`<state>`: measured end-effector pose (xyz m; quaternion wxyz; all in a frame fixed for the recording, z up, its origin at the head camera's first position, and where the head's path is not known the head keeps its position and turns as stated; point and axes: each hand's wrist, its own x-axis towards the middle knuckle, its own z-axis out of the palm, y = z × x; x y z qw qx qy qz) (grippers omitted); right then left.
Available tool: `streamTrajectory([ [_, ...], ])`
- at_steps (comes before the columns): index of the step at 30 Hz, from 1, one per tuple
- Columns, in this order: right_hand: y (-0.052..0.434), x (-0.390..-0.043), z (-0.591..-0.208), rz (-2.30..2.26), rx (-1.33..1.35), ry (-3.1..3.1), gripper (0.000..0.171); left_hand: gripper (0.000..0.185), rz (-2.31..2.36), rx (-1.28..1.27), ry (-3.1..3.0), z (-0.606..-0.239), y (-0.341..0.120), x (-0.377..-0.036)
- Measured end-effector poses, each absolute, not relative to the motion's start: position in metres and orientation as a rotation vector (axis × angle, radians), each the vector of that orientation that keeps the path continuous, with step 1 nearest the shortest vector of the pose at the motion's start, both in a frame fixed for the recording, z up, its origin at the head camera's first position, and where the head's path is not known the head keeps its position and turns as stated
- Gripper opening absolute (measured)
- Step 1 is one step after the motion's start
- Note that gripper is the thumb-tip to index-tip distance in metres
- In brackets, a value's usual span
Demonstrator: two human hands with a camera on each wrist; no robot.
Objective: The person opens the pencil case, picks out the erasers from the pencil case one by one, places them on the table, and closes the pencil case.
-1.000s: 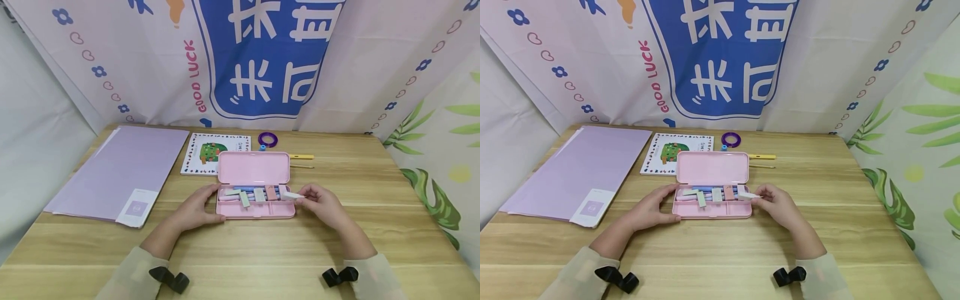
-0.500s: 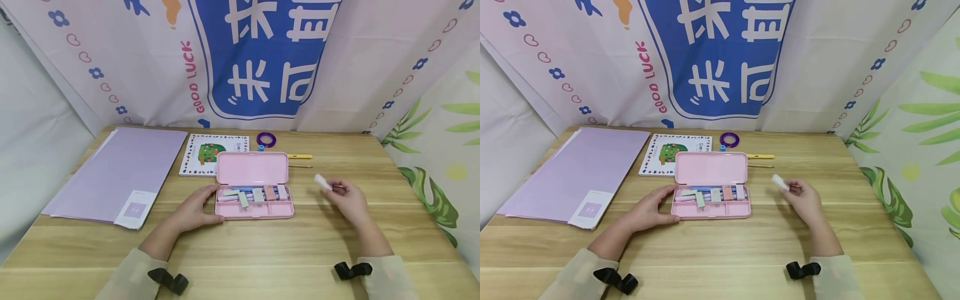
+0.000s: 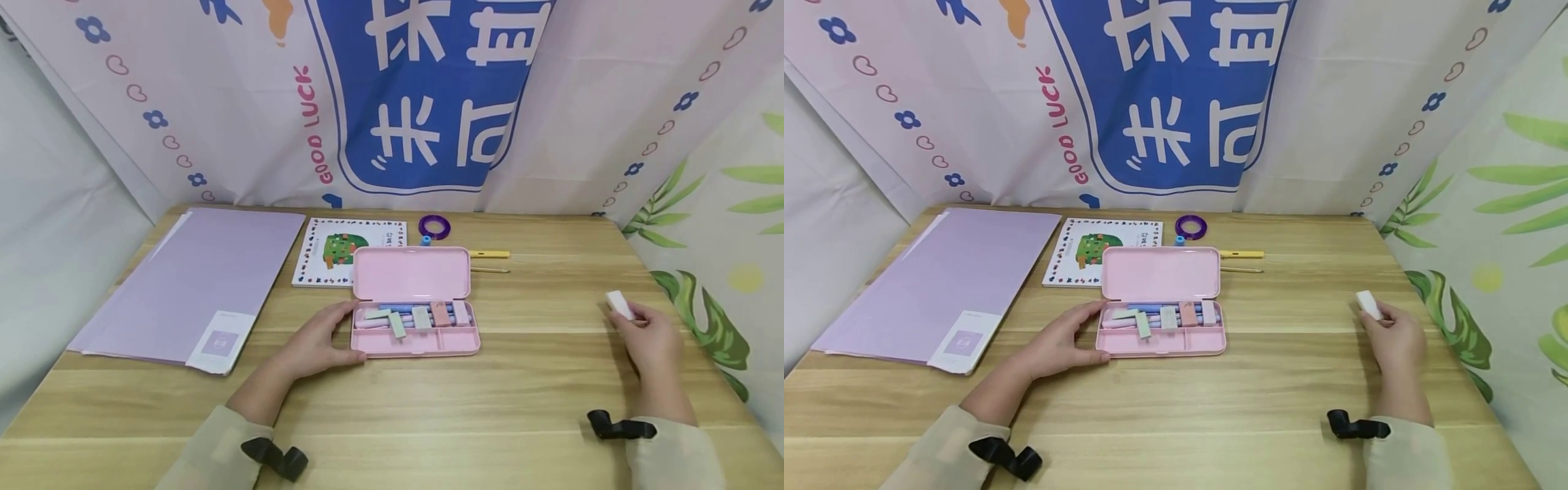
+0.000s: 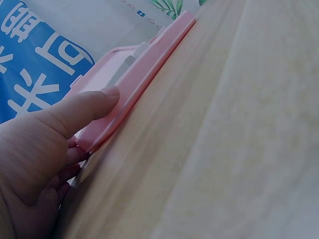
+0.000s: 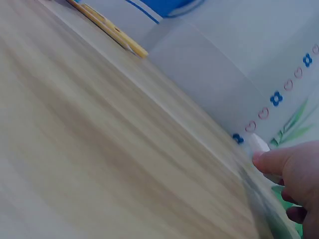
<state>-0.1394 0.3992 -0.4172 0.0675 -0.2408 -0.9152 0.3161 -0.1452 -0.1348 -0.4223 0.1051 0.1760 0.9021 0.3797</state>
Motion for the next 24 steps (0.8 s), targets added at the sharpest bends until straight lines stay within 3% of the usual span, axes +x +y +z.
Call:
streamTrajectory([
  [8,0.417,-0.14,-0.422,0.923,-0.746,-2.86,0.063,0.098,1.126,0.499,2.65,-0.422,-0.135,-0.146],
  [16,0.409,-0.136,-0.414,0.939,-0.761,-2.857,0.078,0.096,1.111,0.518,2.659,-0.423,-0.134,-0.147],
  [24,0.347,-0.142,-0.411,0.929,-0.434,-2.734,0.058,0.096,1.106,0.509,2.65,-0.422,-0.134,-0.146],
])
